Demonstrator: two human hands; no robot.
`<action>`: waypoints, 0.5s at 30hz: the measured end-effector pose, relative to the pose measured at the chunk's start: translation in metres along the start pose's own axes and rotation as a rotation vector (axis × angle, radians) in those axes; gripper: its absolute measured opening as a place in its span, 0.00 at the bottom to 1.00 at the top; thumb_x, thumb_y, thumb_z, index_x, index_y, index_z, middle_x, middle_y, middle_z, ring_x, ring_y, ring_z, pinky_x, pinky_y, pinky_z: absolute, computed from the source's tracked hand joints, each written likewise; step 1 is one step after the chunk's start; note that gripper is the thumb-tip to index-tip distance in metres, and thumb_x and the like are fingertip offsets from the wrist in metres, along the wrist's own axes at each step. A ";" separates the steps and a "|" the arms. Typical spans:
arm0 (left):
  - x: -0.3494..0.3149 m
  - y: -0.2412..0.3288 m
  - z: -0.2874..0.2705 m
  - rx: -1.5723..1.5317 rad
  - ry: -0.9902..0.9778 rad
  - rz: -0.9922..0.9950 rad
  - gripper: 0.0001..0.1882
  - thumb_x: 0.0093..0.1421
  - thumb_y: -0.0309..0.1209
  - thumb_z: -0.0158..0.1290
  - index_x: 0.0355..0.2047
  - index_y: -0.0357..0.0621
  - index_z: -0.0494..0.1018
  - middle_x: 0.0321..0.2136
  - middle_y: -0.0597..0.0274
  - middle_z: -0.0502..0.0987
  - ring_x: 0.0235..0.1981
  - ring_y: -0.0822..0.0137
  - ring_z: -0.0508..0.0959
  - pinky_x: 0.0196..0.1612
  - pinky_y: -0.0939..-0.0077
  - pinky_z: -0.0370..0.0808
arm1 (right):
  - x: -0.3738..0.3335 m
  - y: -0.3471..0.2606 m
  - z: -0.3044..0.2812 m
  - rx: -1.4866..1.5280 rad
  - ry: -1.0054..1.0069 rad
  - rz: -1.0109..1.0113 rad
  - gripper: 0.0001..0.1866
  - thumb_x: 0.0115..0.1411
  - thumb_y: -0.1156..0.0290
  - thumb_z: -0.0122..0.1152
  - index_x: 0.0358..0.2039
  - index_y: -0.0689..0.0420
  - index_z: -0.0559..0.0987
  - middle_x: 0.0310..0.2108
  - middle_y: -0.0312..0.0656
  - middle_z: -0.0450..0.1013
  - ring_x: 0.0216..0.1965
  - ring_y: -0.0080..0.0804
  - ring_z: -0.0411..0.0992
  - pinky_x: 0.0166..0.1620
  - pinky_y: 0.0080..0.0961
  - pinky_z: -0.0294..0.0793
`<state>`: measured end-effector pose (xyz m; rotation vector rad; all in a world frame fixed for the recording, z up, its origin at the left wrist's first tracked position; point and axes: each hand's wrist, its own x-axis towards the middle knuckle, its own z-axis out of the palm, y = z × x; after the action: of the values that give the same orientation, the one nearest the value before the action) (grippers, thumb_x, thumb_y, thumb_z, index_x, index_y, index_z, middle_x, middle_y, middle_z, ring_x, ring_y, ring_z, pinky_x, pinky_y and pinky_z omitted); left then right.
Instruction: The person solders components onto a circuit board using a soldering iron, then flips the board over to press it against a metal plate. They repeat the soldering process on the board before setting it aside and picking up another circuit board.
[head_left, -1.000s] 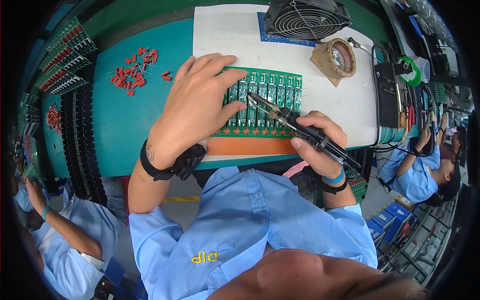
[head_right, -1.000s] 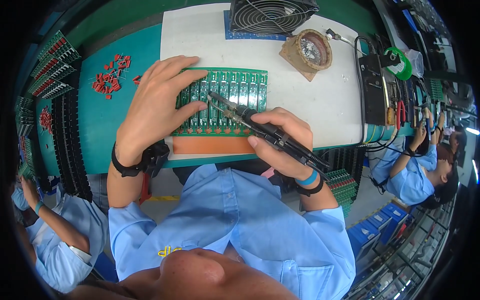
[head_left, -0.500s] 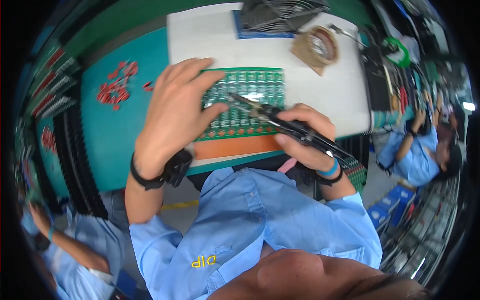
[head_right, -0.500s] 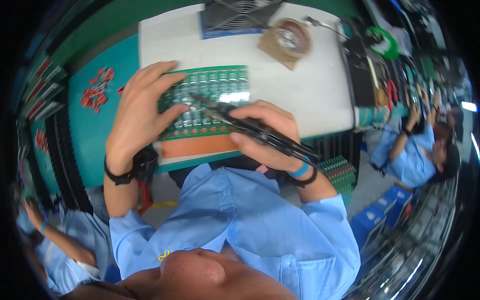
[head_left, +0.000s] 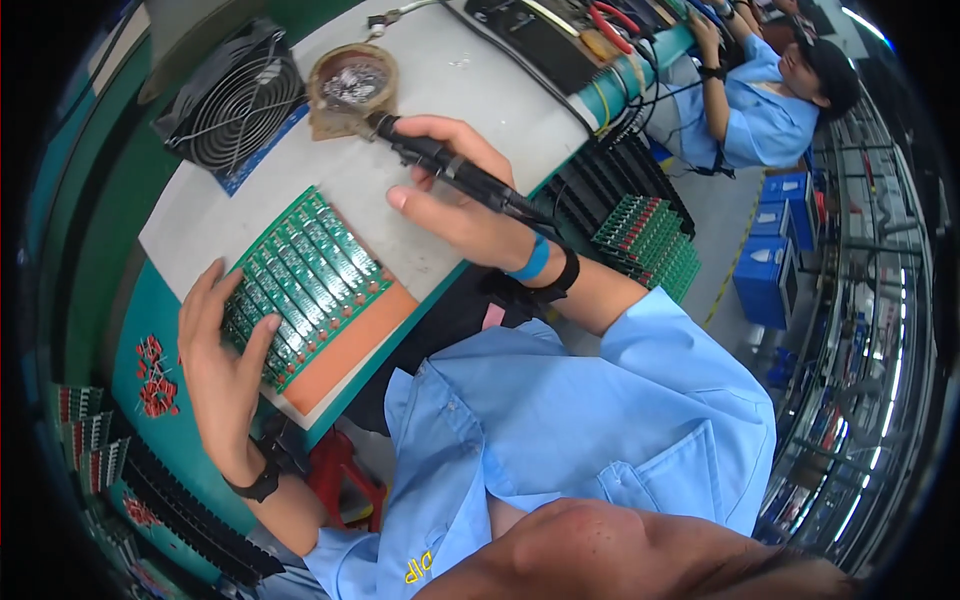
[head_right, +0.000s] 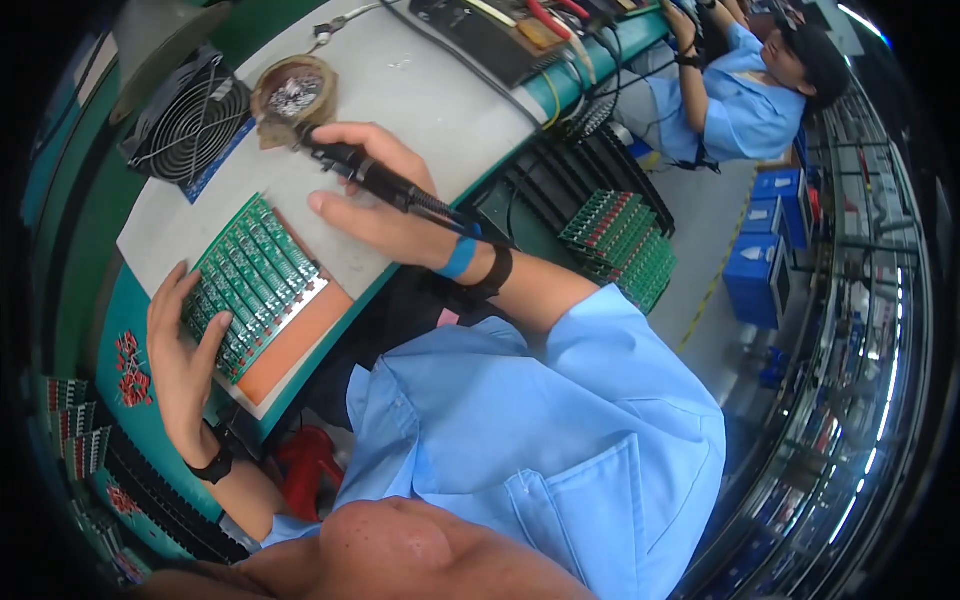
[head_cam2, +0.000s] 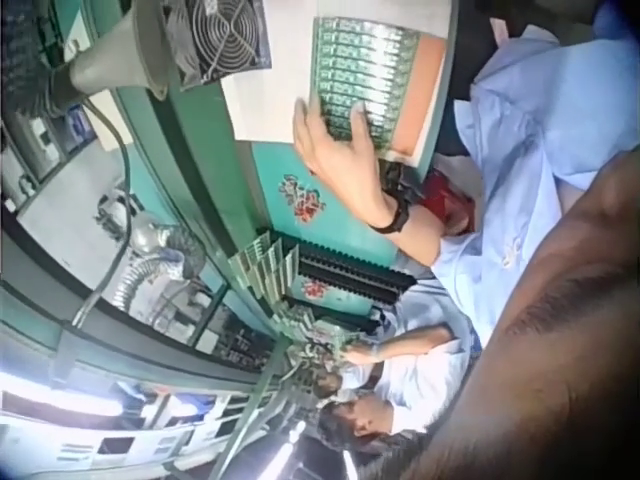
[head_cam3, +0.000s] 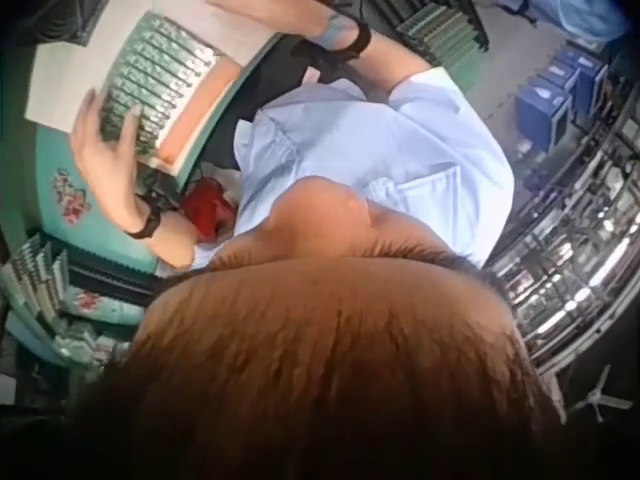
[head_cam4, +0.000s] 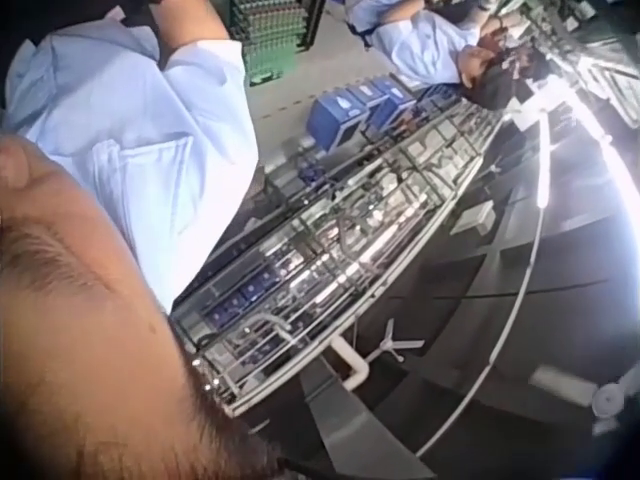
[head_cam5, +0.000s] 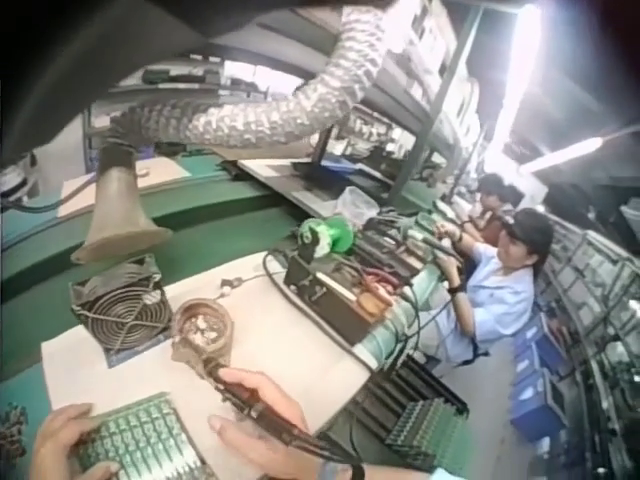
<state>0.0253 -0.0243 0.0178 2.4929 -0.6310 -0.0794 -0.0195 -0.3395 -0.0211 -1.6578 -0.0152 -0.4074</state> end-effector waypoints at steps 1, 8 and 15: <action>0.003 -0.001 0.001 -0.001 -0.008 -0.002 0.28 0.56 0.26 0.69 0.58 0.38 0.78 0.66 0.48 0.74 0.66 0.47 0.73 0.67 0.56 0.70 | 0.000 0.000 0.001 -0.011 0.021 0.001 0.29 0.56 0.78 0.76 0.59 0.62 0.77 0.49 0.40 0.76 0.42 0.21 0.74 0.45 0.21 0.75; 0.004 -0.007 -0.005 0.045 -0.063 0.014 0.30 0.58 0.28 0.68 0.62 0.41 0.76 0.67 0.49 0.73 0.68 0.47 0.71 0.71 0.56 0.66 | -0.015 -0.013 0.018 0.060 -0.283 -0.185 0.23 0.55 0.73 0.76 0.52 0.59 0.83 0.41 0.40 0.81 0.40 0.30 0.79 0.42 0.27 0.77; 0.003 -0.012 0.001 0.062 0.044 0.093 0.30 0.53 0.35 0.72 0.56 0.43 0.79 0.62 0.48 0.76 0.64 0.44 0.73 0.67 0.51 0.68 | -0.013 -0.048 -0.006 -0.119 -0.464 -0.186 0.22 0.52 0.77 0.77 0.49 0.61 0.83 0.36 0.45 0.82 0.32 0.34 0.79 0.37 0.28 0.77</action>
<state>0.0332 -0.0175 0.0110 2.5135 -0.7398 0.0309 -0.0453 -0.3357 0.0214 -1.8441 -0.5013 -0.1573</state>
